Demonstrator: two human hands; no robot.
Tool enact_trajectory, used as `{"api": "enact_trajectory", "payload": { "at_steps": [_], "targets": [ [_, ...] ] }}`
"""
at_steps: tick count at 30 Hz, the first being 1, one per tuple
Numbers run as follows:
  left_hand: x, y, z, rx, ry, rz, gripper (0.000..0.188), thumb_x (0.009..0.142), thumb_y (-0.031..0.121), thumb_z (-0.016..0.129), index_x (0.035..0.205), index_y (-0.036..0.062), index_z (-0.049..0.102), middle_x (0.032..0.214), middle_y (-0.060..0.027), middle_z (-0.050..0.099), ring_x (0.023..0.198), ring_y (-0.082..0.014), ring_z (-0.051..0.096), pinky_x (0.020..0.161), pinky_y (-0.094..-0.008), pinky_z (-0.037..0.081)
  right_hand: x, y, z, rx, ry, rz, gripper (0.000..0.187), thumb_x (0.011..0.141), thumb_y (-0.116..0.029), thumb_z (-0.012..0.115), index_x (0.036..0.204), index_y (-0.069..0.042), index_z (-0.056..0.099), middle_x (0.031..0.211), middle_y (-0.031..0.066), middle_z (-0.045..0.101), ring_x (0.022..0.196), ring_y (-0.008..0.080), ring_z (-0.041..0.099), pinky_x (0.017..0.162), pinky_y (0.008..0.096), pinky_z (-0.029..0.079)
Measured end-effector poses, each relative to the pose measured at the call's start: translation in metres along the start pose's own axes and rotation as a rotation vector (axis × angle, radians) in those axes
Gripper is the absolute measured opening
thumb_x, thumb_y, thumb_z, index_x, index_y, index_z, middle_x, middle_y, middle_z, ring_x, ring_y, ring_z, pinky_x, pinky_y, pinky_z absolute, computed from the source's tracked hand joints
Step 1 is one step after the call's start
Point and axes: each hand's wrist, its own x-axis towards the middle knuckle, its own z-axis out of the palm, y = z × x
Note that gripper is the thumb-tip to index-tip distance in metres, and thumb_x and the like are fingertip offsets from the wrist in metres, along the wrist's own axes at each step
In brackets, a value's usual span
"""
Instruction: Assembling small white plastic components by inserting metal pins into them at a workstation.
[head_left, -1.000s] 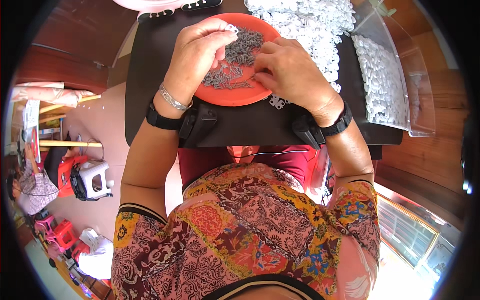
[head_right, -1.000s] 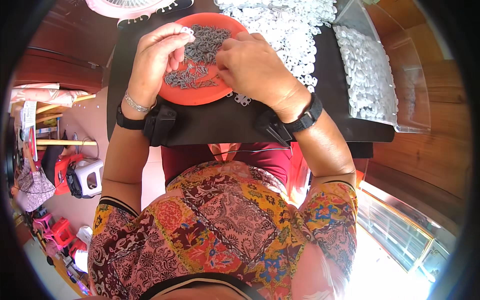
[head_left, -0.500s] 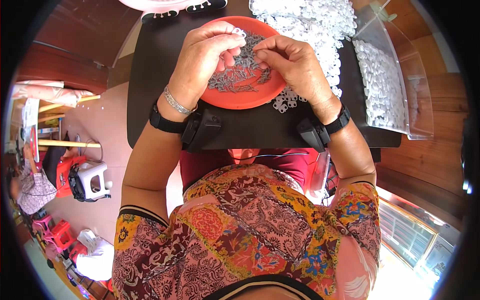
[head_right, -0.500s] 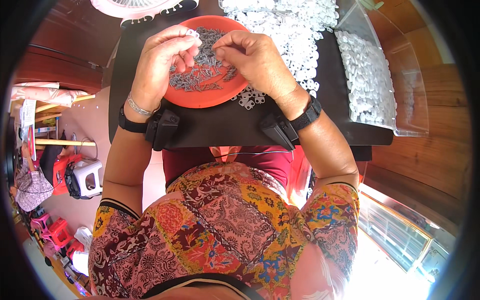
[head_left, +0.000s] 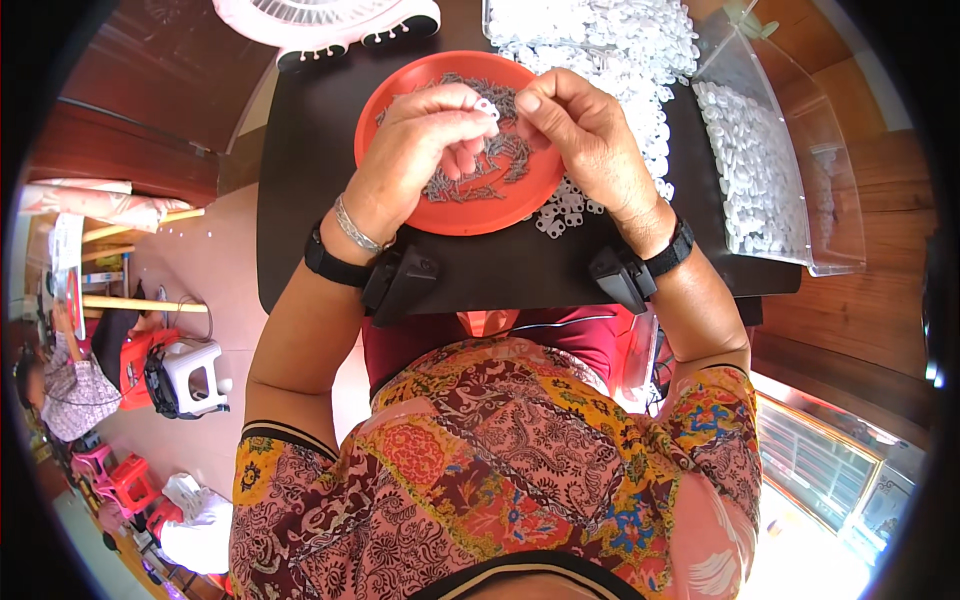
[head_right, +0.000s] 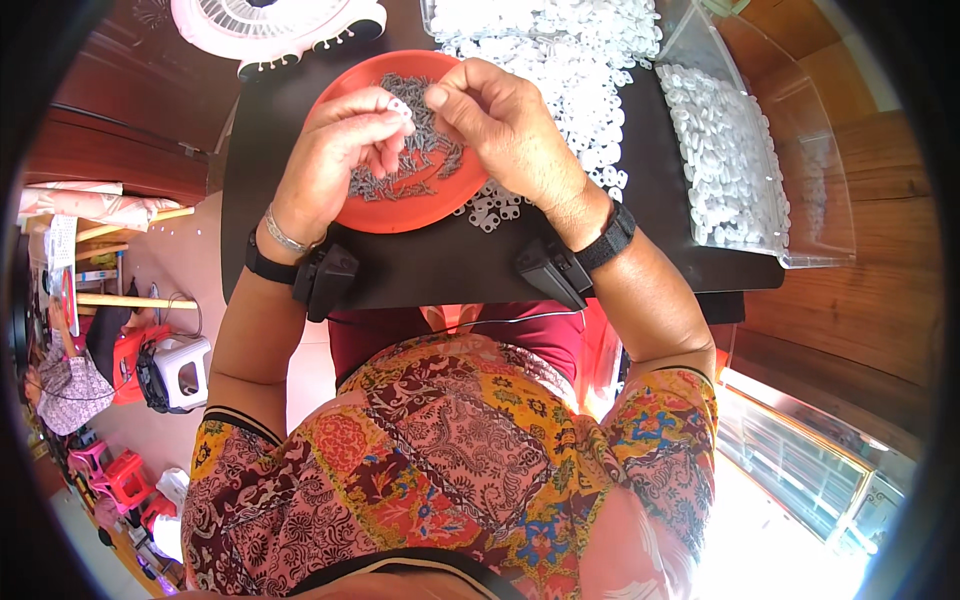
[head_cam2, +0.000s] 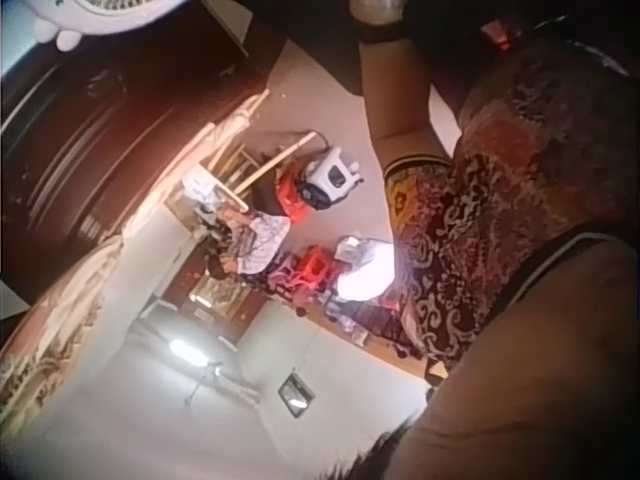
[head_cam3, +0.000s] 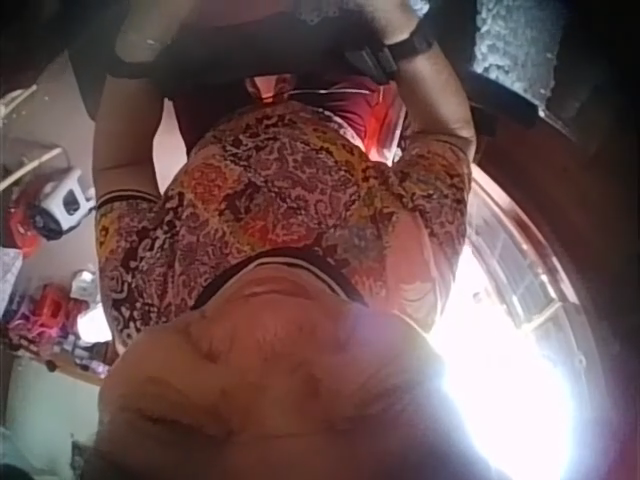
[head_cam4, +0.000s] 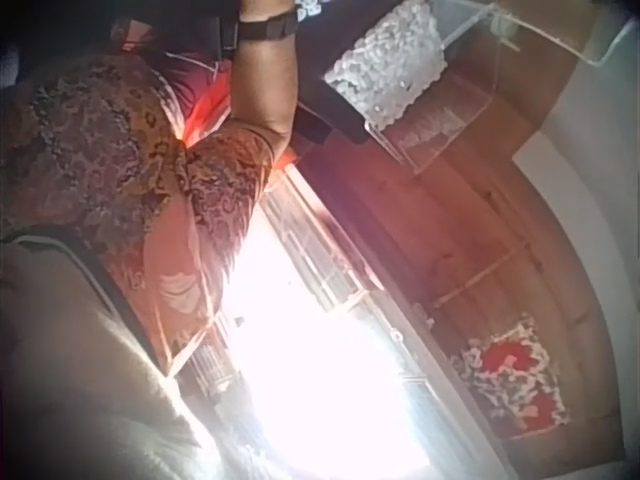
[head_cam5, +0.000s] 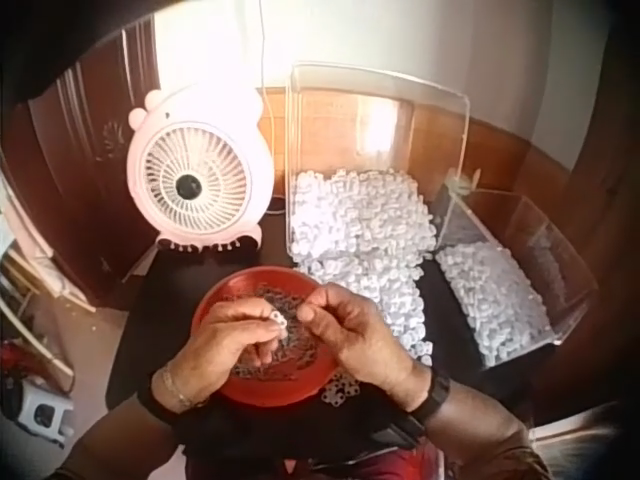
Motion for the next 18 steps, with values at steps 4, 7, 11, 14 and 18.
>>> {"api": "enact_trajectory", "payload": {
  "at_steps": [4,7,11,14,18],
  "targets": [
    [-0.0005,-0.0018,0.0048,0.022,-0.025,0.01,0.018,0.091,0.015,0.051,0.083,0.0015,0.06,0.068,-0.0018,0.054,0.058,-0.0083,0.05,0.055,-0.0215,0.04,-0.0022,-0.0031,0.0024,0.212,0.026,0.0,0.013,0.095,-0.013,0.057,0.095,0.0,0.06,0.081,0.0001,0.06,0.076,0.0056,0.055,0.07,0.0216,0.048],
    [-0.0003,-0.0033,0.0052,0.014,-0.031,0.051,0.019,0.091,0.015,0.051,0.083,0.0009,0.06,0.066,-0.0024,0.054,0.057,-0.0087,0.05,0.053,-0.0221,0.039,-0.0031,-0.0017,0.0028,0.174,-0.033,-0.051,0.012,0.095,-0.012,0.058,0.095,-0.002,0.063,0.082,-0.0025,0.062,0.076,0.0041,0.053,0.07,0.0211,0.047],
    [-0.0001,-0.0021,0.0068,0.041,-0.02,0.085,0.02,0.087,0.019,0.053,0.075,0.004,0.058,0.061,0.0004,0.052,0.054,-0.0071,0.048,0.05,-0.021,0.037,-0.0029,0.0,0.0029,0.153,-0.059,-0.038,0.015,0.095,-0.016,0.057,0.1,-0.002,0.063,0.085,0.0003,0.063,0.077,0.0067,0.055,0.072,0.0219,0.046],
    [0.0003,-0.0023,0.0059,0.058,-0.024,0.083,0.021,0.088,0.02,0.053,0.075,0.004,0.058,0.06,0.0001,0.051,0.053,-0.0074,0.048,0.049,-0.0211,0.037,-0.0017,0.0015,0.002,0.128,-0.081,-0.022,0.016,0.095,-0.016,0.057,0.1,-0.002,0.063,0.085,0.0001,0.063,0.077,0.0067,0.055,0.073,0.022,0.047],
    [0.0018,-0.0033,0.0058,0.069,-0.022,0.1,0.022,0.088,0.02,0.053,0.075,0.0039,0.058,0.059,0.0003,0.051,0.052,-0.0076,0.047,0.048,-0.0214,0.036,-0.0019,0.0038,0.0032,0.126,-0.043,-0.009,0.015,0.096,-0.016,0.057,0.1,-0.002,0.062,0.085,0.0001,0.063,0.079,0.0069,0.056,0.074,0.022,0.048]
  ]
}}
